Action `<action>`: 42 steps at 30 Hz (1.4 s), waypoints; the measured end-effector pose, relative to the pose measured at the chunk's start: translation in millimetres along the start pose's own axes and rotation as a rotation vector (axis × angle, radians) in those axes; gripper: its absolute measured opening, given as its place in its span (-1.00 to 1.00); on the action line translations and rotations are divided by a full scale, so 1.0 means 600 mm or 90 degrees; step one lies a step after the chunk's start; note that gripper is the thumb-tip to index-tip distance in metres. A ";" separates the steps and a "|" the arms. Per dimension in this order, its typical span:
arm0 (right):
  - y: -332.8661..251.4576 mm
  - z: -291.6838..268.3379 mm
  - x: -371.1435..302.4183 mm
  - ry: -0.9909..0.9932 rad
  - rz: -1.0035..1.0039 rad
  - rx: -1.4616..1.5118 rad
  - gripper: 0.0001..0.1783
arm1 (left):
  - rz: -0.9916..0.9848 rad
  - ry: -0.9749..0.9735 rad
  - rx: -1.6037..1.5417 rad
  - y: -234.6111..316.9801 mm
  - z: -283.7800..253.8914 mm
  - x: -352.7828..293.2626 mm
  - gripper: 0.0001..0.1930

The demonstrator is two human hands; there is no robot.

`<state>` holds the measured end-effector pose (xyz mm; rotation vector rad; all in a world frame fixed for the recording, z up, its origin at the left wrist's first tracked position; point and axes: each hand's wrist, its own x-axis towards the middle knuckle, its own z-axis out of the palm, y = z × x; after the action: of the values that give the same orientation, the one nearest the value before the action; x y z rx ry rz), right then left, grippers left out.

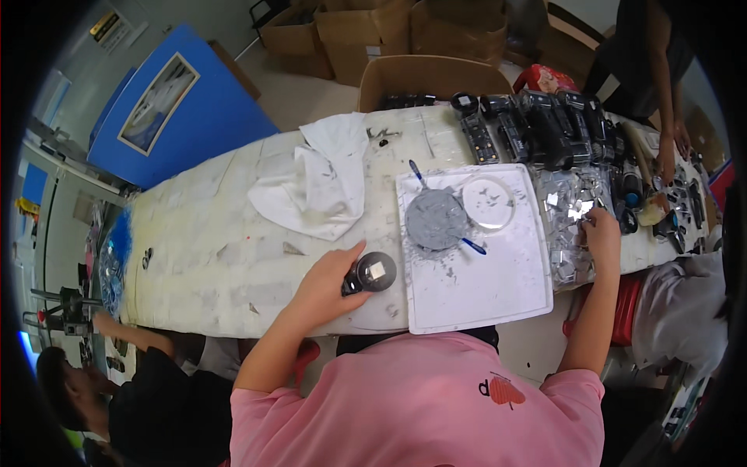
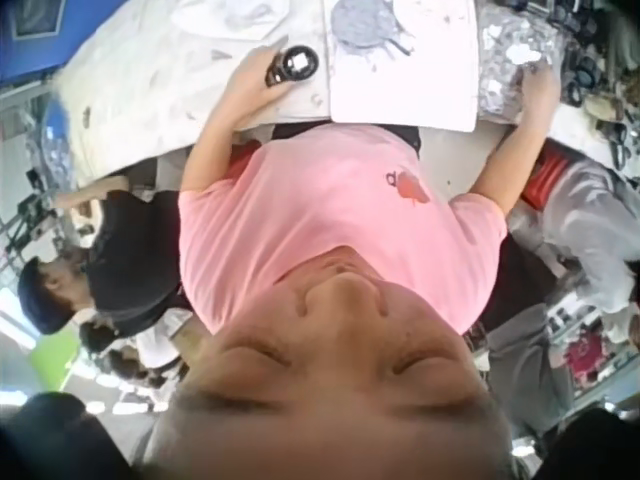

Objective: Applying thermal paste or adhesive to electronic components using a small applicator.

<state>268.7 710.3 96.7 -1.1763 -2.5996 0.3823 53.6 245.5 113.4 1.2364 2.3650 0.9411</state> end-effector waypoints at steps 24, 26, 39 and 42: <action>-0.461 0.109 -0.169 -0.376 -0.687 0.269 -0.89 | 0.106 0.286 -0.070 -0.012 0.061 -0.031 -0.82; -0.453 0.120 -0.179 -0.369 -0.694 0.286 -0.87 | 0.109 0.291 -0.067 -0.014 0.062 -0.033 -0.81; -0.432 0.116 -0.217 -0.166 -0.718 0.265 -0.55 | 0.016 0.131 0.174 -0.015 0.045 -0.055 -0.33; -0.429 0.116 -0.224 -0.181 -0.717 0.247 -0.48 | 0.015 0.103 0.238 -0.006 0.040 -0.049 -0.36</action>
<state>152.8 435.3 102.7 0.5324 -2.7299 0.7419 81.4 229.9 92.4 1.3632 2.7519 0.6439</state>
